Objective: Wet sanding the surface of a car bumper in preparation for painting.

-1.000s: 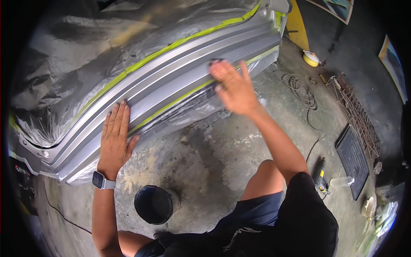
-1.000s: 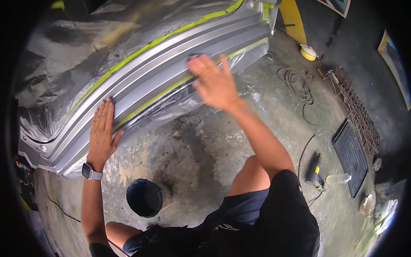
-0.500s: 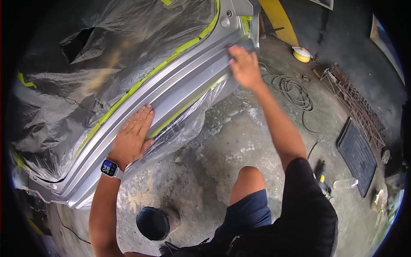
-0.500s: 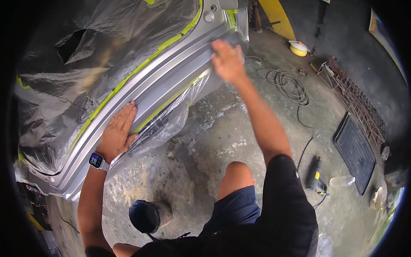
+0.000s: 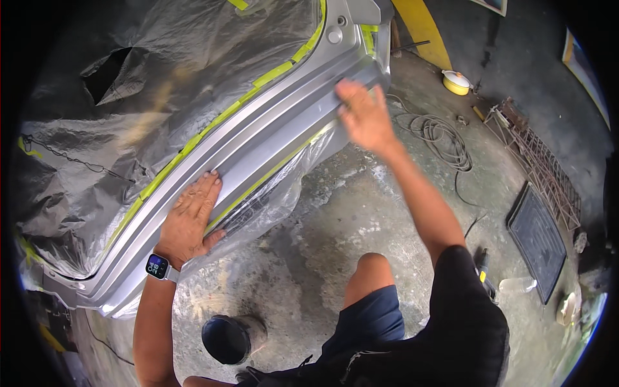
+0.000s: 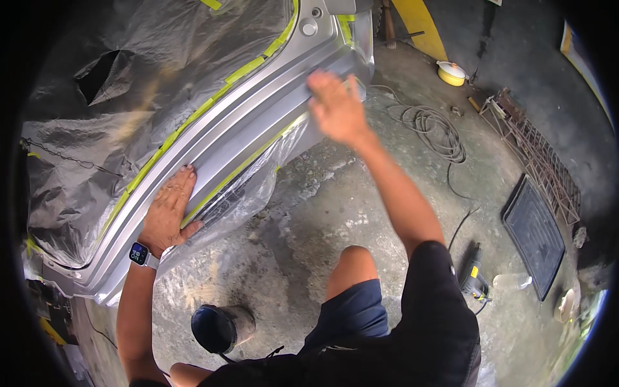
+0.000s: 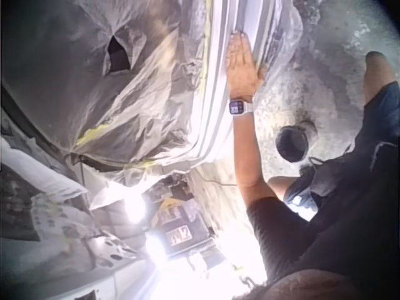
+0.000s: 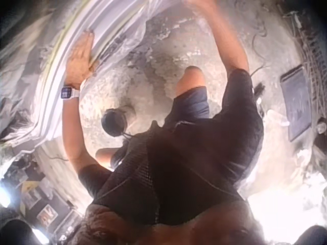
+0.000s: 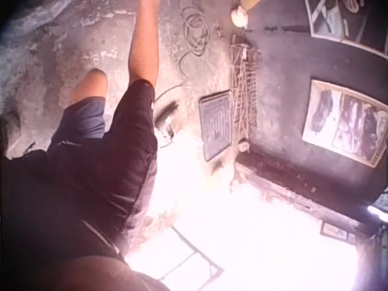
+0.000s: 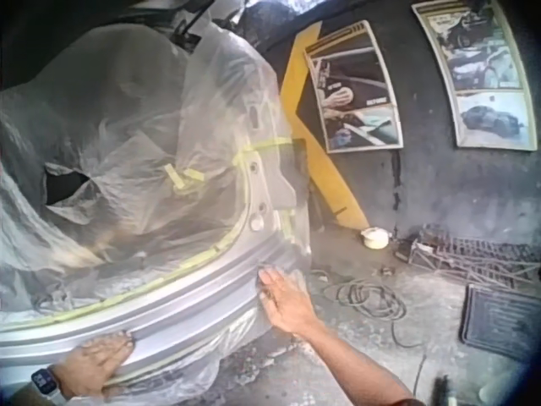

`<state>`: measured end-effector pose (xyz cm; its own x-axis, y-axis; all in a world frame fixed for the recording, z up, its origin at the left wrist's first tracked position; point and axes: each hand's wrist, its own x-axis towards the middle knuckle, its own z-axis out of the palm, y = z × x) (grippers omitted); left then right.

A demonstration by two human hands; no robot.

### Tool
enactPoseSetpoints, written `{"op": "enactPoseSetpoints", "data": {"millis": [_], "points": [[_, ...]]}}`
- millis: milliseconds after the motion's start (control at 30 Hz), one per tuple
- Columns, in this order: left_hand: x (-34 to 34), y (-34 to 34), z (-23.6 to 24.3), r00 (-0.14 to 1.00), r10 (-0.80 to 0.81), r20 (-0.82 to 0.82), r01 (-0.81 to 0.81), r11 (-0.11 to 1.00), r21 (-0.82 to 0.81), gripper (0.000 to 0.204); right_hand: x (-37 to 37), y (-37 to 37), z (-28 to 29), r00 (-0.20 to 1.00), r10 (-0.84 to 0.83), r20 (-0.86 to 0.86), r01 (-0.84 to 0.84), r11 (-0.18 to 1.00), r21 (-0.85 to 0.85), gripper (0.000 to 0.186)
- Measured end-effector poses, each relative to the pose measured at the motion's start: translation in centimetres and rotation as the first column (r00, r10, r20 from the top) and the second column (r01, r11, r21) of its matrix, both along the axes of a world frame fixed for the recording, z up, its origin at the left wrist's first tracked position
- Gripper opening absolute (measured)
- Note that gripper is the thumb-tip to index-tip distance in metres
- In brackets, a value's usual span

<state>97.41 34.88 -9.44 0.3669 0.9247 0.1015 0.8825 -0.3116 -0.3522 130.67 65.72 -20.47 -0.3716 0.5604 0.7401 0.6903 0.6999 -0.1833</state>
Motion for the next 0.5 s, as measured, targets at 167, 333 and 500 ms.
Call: {"op": "enactPoseSetpoints", "data": {"millis": [167,333,500], "points": [[0.1,-0.1,0.3,0.999,-0.017,0.048,0.017,1.000,-0.006,0.100,2.4,10.1,5.0,0.985,-0.169,0.040,0.173,0.977,-0.125,0.055],[-0.5,-0.3,-0.1,1.000,-0.007,0.011,0.007,1.000,0.006,0.100,-1.2,3.3,5.7,0.971,-0.163,0.175,0.166,0.986,-0.001,0.053],[-1.6,-0.6,-1.1,0.990,-0.061,0.124,0.049,0.994,0.093,0.088,-10.7,-12.0,3.3,0.954,0.280,0.104,-0.286,0.957,0.046,0.051]]}}
